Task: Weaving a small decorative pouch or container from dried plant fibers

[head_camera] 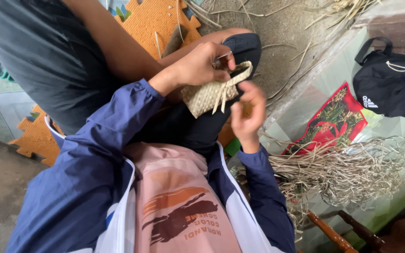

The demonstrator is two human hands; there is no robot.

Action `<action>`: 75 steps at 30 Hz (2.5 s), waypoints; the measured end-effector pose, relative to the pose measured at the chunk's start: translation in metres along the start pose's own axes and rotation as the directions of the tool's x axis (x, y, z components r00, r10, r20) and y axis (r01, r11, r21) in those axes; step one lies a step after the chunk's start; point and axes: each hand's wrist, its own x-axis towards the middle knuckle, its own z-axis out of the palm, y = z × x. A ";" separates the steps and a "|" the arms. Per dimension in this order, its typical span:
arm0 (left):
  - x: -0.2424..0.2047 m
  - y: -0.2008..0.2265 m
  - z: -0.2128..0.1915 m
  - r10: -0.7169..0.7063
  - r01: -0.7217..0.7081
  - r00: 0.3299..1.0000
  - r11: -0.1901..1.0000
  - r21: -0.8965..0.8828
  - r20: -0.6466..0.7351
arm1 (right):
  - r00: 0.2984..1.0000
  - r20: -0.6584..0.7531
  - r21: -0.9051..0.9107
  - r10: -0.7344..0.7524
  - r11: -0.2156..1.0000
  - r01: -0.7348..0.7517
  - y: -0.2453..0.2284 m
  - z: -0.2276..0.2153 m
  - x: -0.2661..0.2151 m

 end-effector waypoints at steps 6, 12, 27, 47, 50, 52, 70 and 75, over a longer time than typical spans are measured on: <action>0.001 0.016 0.004 0.085 -0.084 0.995 0.996 -0.020 0.054 | 0.753 0.273 0.188 0.598 0.735 -0.652 0.020 -0.016 0.021; -0.025 0.020 -0.008 0.066 -0.015 0.992 0.903 0.429 -0.105 | 0.728 0.295 0.270 0.619 0.677 -0.685 0.027 -0.015 0.029; -0.067 0.013 0.032 0.495 -0.281 0.865 0.335 0.899 0.086 | 0.742 0.156 0.302 0.652 0.684 -0.665 0.031 -0.012 0.039; -0.055 0.029 0.035 0.574 -0.350 0.818 0.431 0.832 0.046 | 0.764 0.186 0.355 0.618 0.683 -0.639 0.057 -0.010 0.022; -0.045 0.046 0.022 0.344 -0.126 0.917 0.729 0.672 -0.201 | 0.742 0.171 0.365 0.649 0.658 -0.659 0.059 -0.011 0.018; -0.043 0.034 0.017 0.168 -0.002 0.959 0.812 0.584 -0.230 | 0.739 0.166 0.374 0.653 0.651 -0.660 0.049 -0.011 0.022; -0.042 0.000 0.005 -0.223 0.239 0.964 0.965 0.105 -0.144 | 0.728 0.247 0.397 0.639 0.619 -0.678 0.041 -0.004 0.027; -0.043 -0.004 0.002 -0.251 0.265 0.956 0.961 0.084 -0.151 | 0.714 0.348 0.420 0.607 0.580 -0.698 0.044 -0.008 0.025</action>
